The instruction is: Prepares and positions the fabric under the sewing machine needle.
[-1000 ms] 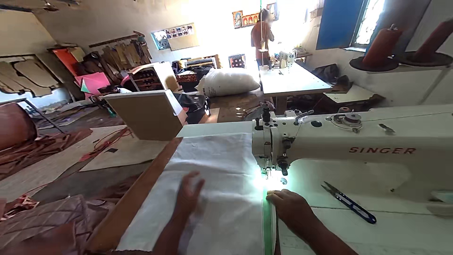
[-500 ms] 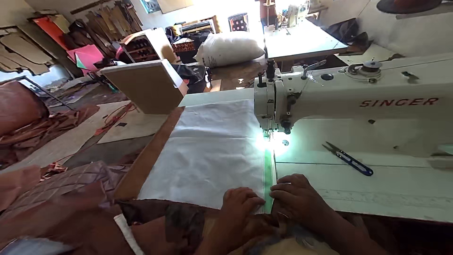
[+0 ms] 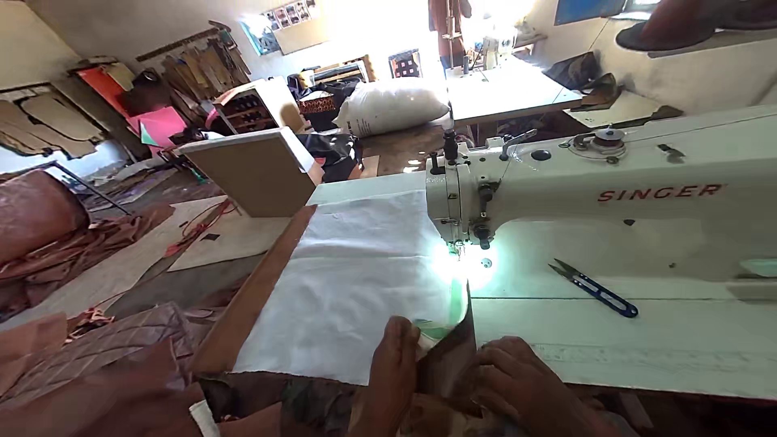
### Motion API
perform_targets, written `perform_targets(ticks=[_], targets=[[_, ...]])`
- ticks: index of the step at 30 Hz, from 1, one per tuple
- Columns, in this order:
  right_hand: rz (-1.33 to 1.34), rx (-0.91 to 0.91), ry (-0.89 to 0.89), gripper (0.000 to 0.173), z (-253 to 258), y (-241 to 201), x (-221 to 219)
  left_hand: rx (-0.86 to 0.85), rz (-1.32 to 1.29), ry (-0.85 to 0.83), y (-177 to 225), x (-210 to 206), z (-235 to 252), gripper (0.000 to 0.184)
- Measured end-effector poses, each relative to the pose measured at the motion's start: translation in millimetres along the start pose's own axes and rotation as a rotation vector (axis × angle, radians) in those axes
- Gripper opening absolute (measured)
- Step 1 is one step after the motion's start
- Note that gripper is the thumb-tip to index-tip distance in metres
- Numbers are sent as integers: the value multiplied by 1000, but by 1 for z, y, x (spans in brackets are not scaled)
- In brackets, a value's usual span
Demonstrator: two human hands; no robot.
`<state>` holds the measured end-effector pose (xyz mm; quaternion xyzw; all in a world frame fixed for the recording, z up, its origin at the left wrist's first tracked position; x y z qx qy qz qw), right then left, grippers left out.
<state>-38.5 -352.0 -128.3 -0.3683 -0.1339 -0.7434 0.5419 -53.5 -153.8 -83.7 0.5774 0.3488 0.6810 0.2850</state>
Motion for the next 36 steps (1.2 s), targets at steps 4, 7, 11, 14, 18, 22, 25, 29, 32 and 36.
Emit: perform_targets(ticks=[4,7,11,14,18,22,25,29,32,36], targets=[[21,-12,-75,27,2,0,-1,-273,72,212,16,-4,5,26],[32,26,-149,39,2,-2,-3,-414,68,-1,22,-7,6,26],[71,43,-138,35,2,-1,-4,-455,154,-255,30,-11,1,31],[59,59,-137,33,2,-1,-6,-412,248,-222,26,-23,1,28],[84,54,-123,30,1,-1,-5,-425,315,-220,20,-37,1,20],[106,55,-136,27,1,-1,-5,-442,381,-320,16,-48,3,18],[108,52,-135,27,2,-1,-4,-577,403,-269,12,-50,6,14],[142,3,-155,27,4,0,-3,-670,300,-320,6,-51,13,12],[227,-83,-214,25,9,1,-2,-663,235,-421,0,-56,18,14],[212,-193,-248,23,15,9,-1,-669,270,-424,0,-61,33,10]])
Point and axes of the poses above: each hand's wrist, its own z-axis towards the middle knuckle, its own x-axis out of the back of the hand, y = z × x, the point moved 6 cm from there along z, towards the middle knuckle, and after that the axes turned 2 degrees about -y, right-handed, at the moved point
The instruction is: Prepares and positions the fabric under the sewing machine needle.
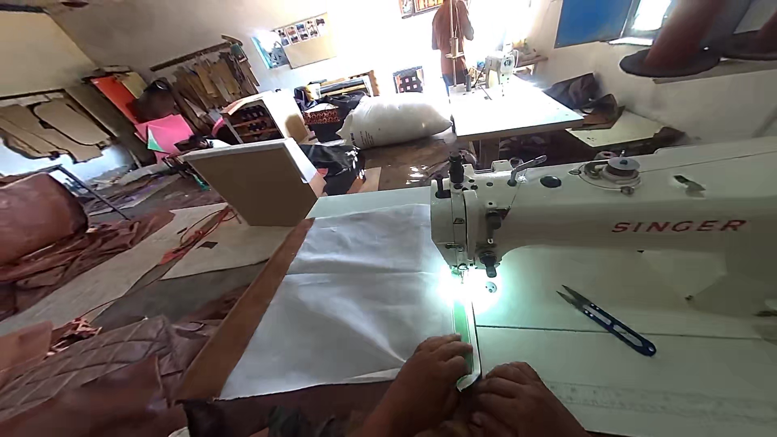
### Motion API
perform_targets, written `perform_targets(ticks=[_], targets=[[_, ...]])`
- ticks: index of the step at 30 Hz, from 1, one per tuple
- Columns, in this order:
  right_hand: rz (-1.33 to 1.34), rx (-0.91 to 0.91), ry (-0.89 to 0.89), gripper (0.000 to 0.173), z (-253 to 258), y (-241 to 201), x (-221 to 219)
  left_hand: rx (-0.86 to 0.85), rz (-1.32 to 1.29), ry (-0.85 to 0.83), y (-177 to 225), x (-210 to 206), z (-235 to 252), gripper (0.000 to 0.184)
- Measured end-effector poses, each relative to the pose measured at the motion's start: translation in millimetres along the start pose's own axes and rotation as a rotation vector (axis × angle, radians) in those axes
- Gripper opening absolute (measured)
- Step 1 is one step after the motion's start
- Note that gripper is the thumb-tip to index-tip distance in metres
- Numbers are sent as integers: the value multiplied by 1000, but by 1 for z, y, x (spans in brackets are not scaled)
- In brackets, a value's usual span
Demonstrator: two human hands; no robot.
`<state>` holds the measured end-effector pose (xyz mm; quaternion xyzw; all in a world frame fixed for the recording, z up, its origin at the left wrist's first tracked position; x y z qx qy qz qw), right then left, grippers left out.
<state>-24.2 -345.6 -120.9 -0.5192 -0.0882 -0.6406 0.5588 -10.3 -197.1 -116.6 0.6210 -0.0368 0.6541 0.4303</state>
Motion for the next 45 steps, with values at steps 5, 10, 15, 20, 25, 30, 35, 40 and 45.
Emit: perform_targets(ticks=[5,10,15,20,25,30,35,40,45], targets=[[-71,-46,-27,21,15,17,6,51,49,-48,-18,4,24,14],[-132,-22,3,20,29,34,6,57,113,-86,-31,10,43,20],[-139,-67,40,22,39,48,5,68,144,-115,-47,16,59,26],[-212,-68,40,29,38,46,1,48,152,-144,-52,18,63,29],[-277,-83,189,18,34,47,6,96,216,-125,-35,15,55,20],[-232,-206,269,20,33,54,13,101,312,85,-13,12,33,14],[-160,-308,280,23,29,56,19,74,304,274,-13,9,15,13],[-151,-317,292,24,29,57,20,68,361,290,-10,9,17,13],[-163,-290,258,23,32,58,19,-61,471,406,-7,7,16,14]])
Point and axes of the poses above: each hand's wrist, its own z-axis towards the middle knuckle, its own x-axis out of the back of the hand, y = z × x, the point moved 6 cm from there along z, towards the middle knuckle, and after that the axes turned 2 degrees about -y, right-handed, at the moved point
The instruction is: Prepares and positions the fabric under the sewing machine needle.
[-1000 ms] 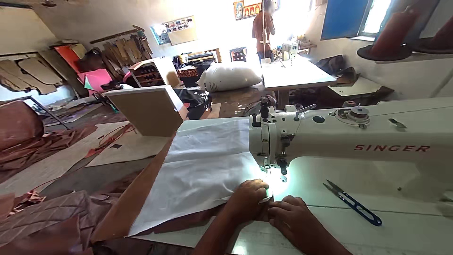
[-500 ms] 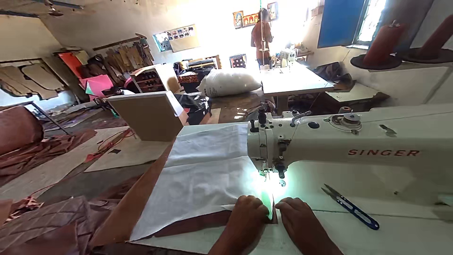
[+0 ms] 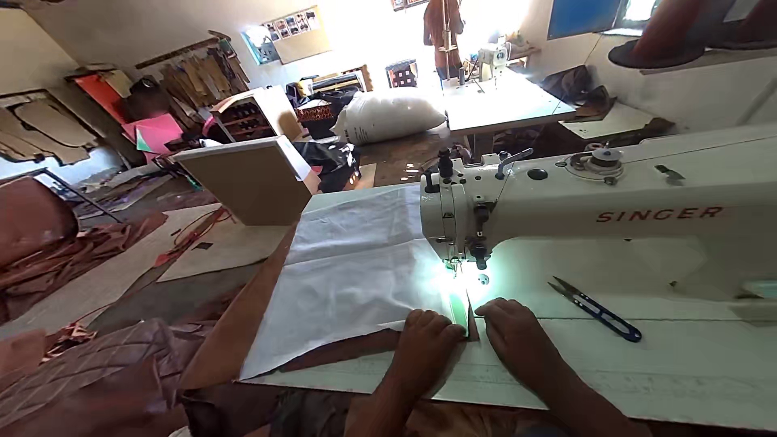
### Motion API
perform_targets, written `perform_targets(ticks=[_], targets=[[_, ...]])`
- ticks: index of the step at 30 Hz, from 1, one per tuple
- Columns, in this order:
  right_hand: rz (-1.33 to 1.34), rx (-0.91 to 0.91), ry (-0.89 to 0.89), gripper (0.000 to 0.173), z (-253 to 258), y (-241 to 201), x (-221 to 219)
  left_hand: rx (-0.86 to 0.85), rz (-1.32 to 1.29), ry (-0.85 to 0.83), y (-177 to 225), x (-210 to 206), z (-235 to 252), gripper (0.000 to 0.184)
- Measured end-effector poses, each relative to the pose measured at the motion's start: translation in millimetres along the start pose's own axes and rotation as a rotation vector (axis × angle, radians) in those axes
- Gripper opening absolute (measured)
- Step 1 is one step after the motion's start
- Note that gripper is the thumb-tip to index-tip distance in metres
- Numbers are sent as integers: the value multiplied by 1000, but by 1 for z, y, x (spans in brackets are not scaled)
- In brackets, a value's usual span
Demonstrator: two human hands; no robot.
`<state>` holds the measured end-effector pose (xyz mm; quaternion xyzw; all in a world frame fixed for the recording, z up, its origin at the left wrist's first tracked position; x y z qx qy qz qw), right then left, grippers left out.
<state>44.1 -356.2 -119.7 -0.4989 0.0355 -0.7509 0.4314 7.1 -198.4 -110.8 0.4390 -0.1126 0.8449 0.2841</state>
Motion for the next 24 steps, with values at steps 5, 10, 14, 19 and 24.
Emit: perform_targets(ticks=[5,10,14,19,24], targets=[[27,51,-88,22,0,-6,-1,248,-142,-142,1,2,14,18],[6,172,-96,22,-3,-11,-5,364,-122,-78,-4,9,23,20],[-3,188,-104,21,-4,-13,-5,364,-105,-15,-7,12,24,19],[-12,185,-114,21,-5,-12,-6,280,-42,20,1,16,29,20],[44,185,-30,19,-9,-10,-1,198,-113,-98,7,-2,21,13]])
Point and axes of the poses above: each hand's wrist, its own z-axis towards the middle knuckle, its own x-axis out of the back of the hand, y = z × x, the point moved 6 cm from there along z, towards the middle knuckle, and after that the axes turned 2 degrees about -y, right-handed, at the moved point
